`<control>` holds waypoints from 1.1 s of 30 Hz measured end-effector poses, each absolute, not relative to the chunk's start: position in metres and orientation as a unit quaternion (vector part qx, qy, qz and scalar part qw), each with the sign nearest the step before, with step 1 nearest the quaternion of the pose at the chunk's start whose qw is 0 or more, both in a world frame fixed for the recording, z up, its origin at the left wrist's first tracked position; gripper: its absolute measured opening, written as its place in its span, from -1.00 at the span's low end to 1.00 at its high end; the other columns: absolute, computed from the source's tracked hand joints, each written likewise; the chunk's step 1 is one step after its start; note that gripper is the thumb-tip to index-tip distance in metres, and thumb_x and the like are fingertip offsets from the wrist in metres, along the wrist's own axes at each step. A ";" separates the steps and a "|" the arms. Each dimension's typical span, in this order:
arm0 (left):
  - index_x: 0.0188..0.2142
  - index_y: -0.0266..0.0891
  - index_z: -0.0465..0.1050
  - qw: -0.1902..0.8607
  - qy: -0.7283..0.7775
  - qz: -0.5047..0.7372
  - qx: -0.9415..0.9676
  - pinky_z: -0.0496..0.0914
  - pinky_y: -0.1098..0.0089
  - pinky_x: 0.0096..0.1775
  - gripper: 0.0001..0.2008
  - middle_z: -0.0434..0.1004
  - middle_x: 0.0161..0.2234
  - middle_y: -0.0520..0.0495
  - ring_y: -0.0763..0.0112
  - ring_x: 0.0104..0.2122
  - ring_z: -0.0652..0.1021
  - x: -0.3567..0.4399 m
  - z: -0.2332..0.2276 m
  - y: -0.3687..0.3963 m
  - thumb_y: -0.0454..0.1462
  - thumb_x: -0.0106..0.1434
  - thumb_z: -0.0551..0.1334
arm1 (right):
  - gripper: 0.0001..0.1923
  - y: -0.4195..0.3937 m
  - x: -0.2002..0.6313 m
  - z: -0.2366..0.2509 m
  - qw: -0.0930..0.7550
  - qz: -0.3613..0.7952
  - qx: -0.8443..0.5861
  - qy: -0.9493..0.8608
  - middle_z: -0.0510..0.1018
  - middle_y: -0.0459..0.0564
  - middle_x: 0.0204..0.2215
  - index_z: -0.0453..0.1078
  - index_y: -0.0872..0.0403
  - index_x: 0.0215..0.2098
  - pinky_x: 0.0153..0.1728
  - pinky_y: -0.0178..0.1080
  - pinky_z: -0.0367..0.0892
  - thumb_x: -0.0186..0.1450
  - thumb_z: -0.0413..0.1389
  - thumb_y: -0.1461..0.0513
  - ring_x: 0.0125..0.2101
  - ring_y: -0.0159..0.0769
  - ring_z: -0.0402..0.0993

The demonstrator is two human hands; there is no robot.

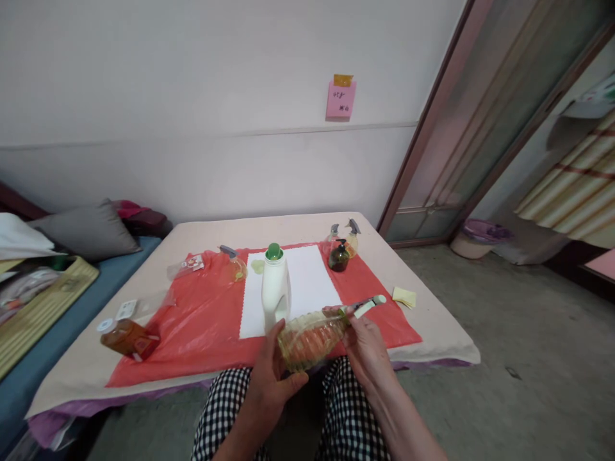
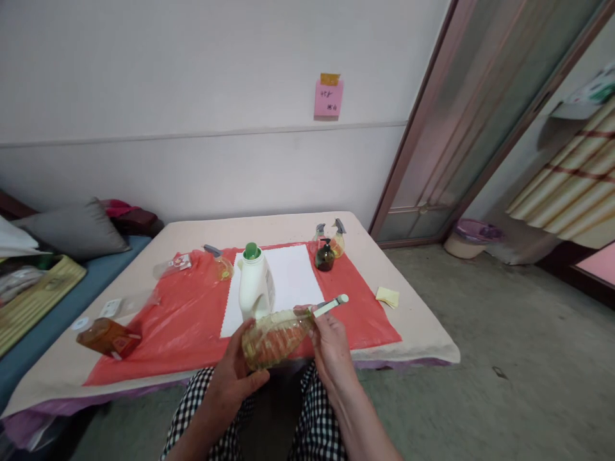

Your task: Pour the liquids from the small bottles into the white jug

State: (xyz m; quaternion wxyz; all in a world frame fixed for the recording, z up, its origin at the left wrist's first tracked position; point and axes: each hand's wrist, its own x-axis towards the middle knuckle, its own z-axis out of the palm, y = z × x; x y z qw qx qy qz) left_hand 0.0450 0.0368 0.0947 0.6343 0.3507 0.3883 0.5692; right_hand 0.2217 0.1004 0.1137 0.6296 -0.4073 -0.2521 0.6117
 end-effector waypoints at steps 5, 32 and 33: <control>0.41 0.03 -0.08 0.640 0.406 0.498 0.422 0.51 0.10 0.01 -0.06 0.34 0.29 -0.26 -0.03 0.16 0.50 0.034 0.092 0.035 -0.07 0.18 0.40 | -0.56 0.101 0.222 0.110 0.637 0.607 -0.407 -0.243 0.69 0.05 -0.38 0.63 0.07 -0.43 -0.09 -0.16 0.42 -0.03 0.43 -0.10 -0.25 -0.16 0.58; 0.38 -0.15 0.10 0.519 0.521 0.411 0.539 0.19 -0.06 0.31 -0.17 0.25 0.35 -0.26 -0.03 0.32 0.31 0.028 0.088 0.036 -0.09 0.19 0.36 | -0.56 0.100 0.218 0.096 0.589 0.585 -0.470 -0.300 0.66 0.06 -0.33 0.62 0.07 -0.39 -0.16 -0.14 0.38 0.03 0.38 -0.12 -0.25 -0.15 0.52; 0.36 -0.14 0.15 0.480 0.547 0.387 0.566 0.14 -0.09 0.33 -0.16 0.25 0.35 -0.25 -0.05 0.34 0.27 0.028 0.086 0.036 -0.10 0.14 0.39 | -0.55 0.098 0.216 0.095 0.576 0.584 -0.481 -0.310 0.66 0.07 -0.32 0.62 0.07 -0.38 -0.18 -0.15 0.38 0.02 0.38 -0.13 -0.26 -0.14 0.52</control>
